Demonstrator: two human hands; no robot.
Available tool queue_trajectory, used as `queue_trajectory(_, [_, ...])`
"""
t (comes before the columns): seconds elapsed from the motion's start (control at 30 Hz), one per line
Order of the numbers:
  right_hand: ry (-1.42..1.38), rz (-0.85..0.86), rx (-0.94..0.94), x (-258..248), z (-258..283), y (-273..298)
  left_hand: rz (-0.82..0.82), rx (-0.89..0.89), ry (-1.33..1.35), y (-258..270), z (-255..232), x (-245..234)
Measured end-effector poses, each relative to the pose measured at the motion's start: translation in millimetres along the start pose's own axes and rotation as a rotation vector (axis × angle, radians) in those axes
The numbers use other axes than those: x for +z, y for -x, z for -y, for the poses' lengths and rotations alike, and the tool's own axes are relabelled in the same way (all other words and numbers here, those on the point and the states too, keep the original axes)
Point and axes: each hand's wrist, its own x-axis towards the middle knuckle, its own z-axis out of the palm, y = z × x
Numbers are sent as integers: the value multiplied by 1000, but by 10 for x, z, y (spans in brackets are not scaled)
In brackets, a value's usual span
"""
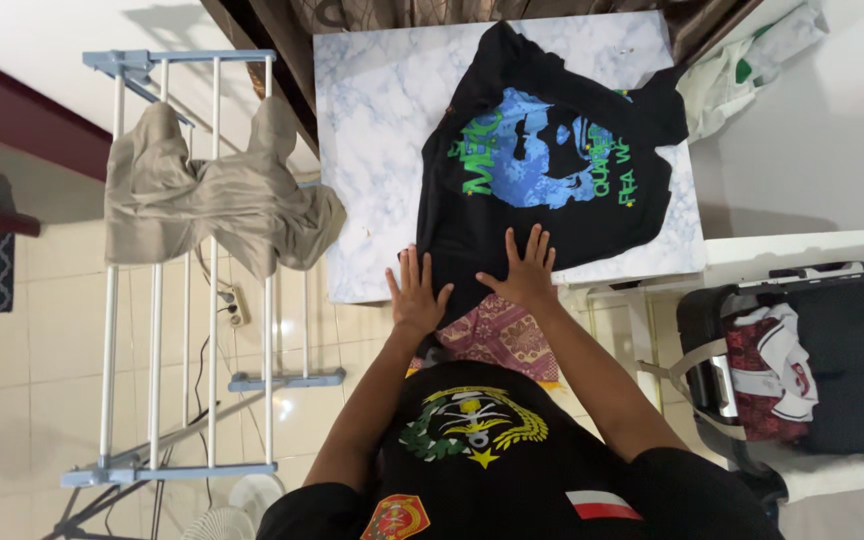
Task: The person packs clothes into a suitcase, retrieves a shirt from a drying rack, and spreads and folds it on a table by hand.
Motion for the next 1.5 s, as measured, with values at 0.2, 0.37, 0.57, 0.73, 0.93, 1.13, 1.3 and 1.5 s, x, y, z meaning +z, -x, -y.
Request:
queue_trajectory(0.2, [-76, -302, -144, 433, 73, 441, 37, -95, -30, 321, 132, 118])
queue_trajectory(0.37, [-101, -268, -299, 622, 184, 815, -239, -130, -67, 694, 302, 182])
queue_trajectory(0.57, [-117, -225, -375, 527, 114, 970, -27, -249, -63, 796, 279, -152])
queue_trajectory(0.73, [-260, -131, -253, 274, 12, 882, -185, -266, 39, 712, 91, -323])
queue_trajectory(0.93, [-240, -347, -218, 145, -100, 387, -347, -122, 163, 177, -22, -329])
queue_trajectory(1.13, [-145, -369, -253, 274, -27, -14, -287, 119, 202, -484, 28, -105])
queue_trajectory(1.3, [-57, -295, -180, 269, 251, -13, -220, 285, 149, -1051, 30, -26])
queue_trajectory(1.5, [-29, -215, -189, 65, 721, 118, 20, 480, 219, -1533, 264, 34])
